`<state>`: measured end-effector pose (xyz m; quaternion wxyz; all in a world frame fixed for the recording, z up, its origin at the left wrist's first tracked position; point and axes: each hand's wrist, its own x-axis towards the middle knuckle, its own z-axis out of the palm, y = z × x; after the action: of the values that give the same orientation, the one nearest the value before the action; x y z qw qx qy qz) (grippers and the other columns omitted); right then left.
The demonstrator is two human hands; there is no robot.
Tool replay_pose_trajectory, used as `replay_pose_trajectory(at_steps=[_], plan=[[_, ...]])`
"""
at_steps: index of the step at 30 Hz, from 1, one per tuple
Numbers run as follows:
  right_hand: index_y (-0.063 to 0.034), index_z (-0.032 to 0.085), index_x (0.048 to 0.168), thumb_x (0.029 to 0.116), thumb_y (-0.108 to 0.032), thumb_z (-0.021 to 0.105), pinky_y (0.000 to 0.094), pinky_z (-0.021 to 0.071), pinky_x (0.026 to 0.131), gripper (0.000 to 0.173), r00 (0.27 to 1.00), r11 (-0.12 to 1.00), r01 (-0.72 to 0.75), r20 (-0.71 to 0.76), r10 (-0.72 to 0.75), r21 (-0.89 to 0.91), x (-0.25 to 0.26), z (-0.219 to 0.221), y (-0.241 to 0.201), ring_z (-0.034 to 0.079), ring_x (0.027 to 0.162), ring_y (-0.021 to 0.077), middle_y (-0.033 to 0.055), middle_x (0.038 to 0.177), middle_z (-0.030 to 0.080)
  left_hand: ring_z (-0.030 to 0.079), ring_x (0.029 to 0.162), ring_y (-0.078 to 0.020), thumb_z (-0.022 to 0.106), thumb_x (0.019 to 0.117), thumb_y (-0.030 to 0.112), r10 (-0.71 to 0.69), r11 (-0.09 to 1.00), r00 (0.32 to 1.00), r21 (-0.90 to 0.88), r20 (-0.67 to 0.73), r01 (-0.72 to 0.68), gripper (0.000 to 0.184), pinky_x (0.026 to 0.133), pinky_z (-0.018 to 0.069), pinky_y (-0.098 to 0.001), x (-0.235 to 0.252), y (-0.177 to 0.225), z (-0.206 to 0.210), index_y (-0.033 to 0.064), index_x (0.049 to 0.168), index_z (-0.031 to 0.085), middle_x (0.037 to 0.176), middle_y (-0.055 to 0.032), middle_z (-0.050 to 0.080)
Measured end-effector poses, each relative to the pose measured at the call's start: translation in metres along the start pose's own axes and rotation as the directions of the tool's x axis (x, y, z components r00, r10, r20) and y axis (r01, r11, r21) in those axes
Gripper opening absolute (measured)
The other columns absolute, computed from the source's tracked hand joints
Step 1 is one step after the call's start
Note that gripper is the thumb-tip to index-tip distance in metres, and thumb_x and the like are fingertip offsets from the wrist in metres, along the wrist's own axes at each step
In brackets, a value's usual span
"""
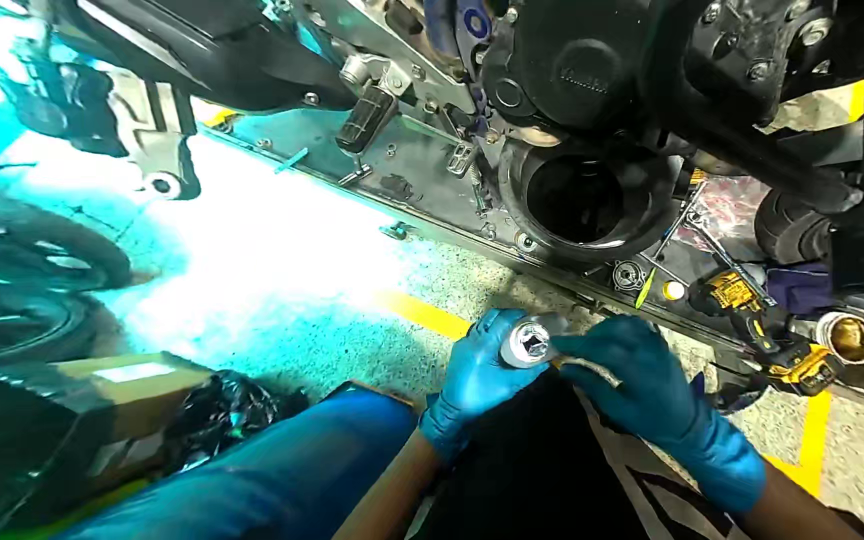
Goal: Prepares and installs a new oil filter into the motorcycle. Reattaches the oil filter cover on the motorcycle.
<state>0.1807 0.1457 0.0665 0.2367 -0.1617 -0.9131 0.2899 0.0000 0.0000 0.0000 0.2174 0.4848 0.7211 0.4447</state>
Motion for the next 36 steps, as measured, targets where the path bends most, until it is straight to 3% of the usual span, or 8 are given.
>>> replay_pose_trajectory(at_steps=[3, 10, 14, 17, 19, 25, 31, 36], plan=[[-0.0264, 0.073, 0.113, 0.0978, -0.043, 0.063, 0.0391, 0.0562, 0.076, 0.025, 0.994, 0.977, 0.097, 0.071, -0.084, -0.191, 0.018, 0.015, -0.018, 0.067, 0.089, 0.0215, 0.0023, 0.098, 0.070, 0.070, 0.103, -0.0214, 0.085, 0.0715, 0.048, 0.026, 0.998, 0.999, 0.054, 0.019, -0.027, 0.065, 0.083, 0.0597, -0.0517, 0.006, 0.001, -0.004, 0.0114, 0.124, 0.070, 0.118, -0.0070, 0.071], [-0.0198, 0.073, 0.091, 0.0934, -0.015, 0.058, 0.0412, 0.0534, 0.082, 0.016, 0.979, 0.847, 0.201, 0.075, -0.189, -0.492, 0.026, 0.035, -0.030, 0.068, 0.088, 0.0246, 0.0021, 0.092, 0.073, 0.072, 0.098, -0.0296, 0.083, 0.0695, 0.043, 0.146, 0.980, 0.988, 0.126, 0.048, -0.151, 0.065, 0.074, 0.0601, -0.0539, 0.017, -0.009, -0.017, 0.0058, 0.121, 0.071, 0.117, -0.0127, 0.072], [-0.0219, 0.077, 0.094, 0.0982, -0.033, 0.062, 0.0384, 0.0553, 0.086, 0.019, 0.997, 0.951, 0.065, 0.054, -0.051, -0.301, 0.029, 0.040, -0.037, 0.069, 0.093, 0.0186, -0.0015, 0.094, 0.074, 0.072, 0.098, -0.0265, 0.085, 0.0676, 0.043, 0.161, 0.980, 0.984, 0.107, 0.075, -0.168, 0.064, 0.073, 0.0602, -0.0521, 0.017, -0.023, -0.028, 0.0090, 0.120, 0.071, 0.116, -0.0095, 0.072], [-0.0182, 0.075, 0.113, 0.0936, -0.039, 0.069, 0.0411, 0.0584, 0.077, 0.029, 0.978, 0.987, -0.106, 0.167, 0.125, -0.117, 0.045, 0.021, -0.043, 0.069, 0.087, 0.0179, 0.0019, 0.098, 0.072, 0.072, 0.098, -0.0228, 0.086, 0.0691, 0.043, 0.198, 0.975, 0.975, 0.086, 0.099, -0.207, 0.063, 0.074, 0.0607, -0.0488, 0.017, -0.026, -0.037, 0.0111, 0.121, 0.070, 0.115, -0.0068, 0.072], [-0.0155, 0.072, 0.123, 0.0952, -0.037, 0.066, 0.0460, 0.0576, 0.078, 0.036, 0.941, 0.972, -0.042, 0.317, 0.116, -0.229, 0.060, 0.011, -0.041, 0.070, 0.089, 0.0236, 0.0059, 0.100, 0.073, 0.071, 0.101, -0.0228, 0.086, 0.0718, 0.046, 0.245, 0.964, 0.961, 0.071, 0.127, -0.256, 0.062, 0.077, 0.0613, -0.0477, 0.017, -0.028, -0.039, 0.0105, 0.120, 0.070, 0.116, -0.0077, 0.072], [-0.0108, 0.071, 0.088, 0.0929, -0.032, 0.064, 0.0457, 0.0559, 0.063, 0.023, 0.704, 0.847, 0.383, 0.710, -0.009, -0.368, 0.089, 0.012, -0.053, 0.069, 0.074, 0.0269, 0.0068, 0.079, 0.068, 0.072, 0.097, -0.0270, 0.084, 0.0690, 0.045, 0.367, 0.894, 0.897, 0.173, 0.247, -0.413, 0.058, 0.071, 0.0608, -0.0480, 0.016, -0.028, -0.042, 0.0110, 0.114, 0.072, 0.110, -0.0087, 0.073], [-0.0100, 0.070, 0.099, 0.0918, -0.032, 0.068, 0.0459, 0.0550, 0.069, 0.023, 0.587, 0.879, 0.306, 0.799, 0.127, -0.365, 0.074, 0.027, -0.054, 0.068, 0.073, 0.0263, 0.0066, 0.076, 0.066, 0.072, 0.103, -0.0238, 0.079, 0.0787, 0.046, 0.461, 0.844, 0.834, 0.140, 0.304, -0.518, 0.054, 0.081, 0.0621, -0.0448, 0.003, -0.043, -0.029, 0.0087, 0.117, 0.072, 0.114, -0.0095, 0.074], [-0.0109, 0.077, 0.095, 0.0981, -0.028, 0.063, 0.0436, 0.0582, 0.069, 0.023, 0.822, 0.984, 0.011, 0.562, 0.093, -0.179, 0.046, 0.015, -0.046, 0.072, 0.079, 0.0208, 0.0045, 0.084, 0.074, 0.072, 0.101, -0.0211, 0.078, 0.0818, 0.048, 0.461, 0.865, 0.837, 0.062, 0.294, -0.498, 0.053, 0.079, 0.0620, -0.0421, -0.002, -0.041, -0.032, 0.0097, 0.119, 0.071, 0.113, -0.0077, 0.073]])
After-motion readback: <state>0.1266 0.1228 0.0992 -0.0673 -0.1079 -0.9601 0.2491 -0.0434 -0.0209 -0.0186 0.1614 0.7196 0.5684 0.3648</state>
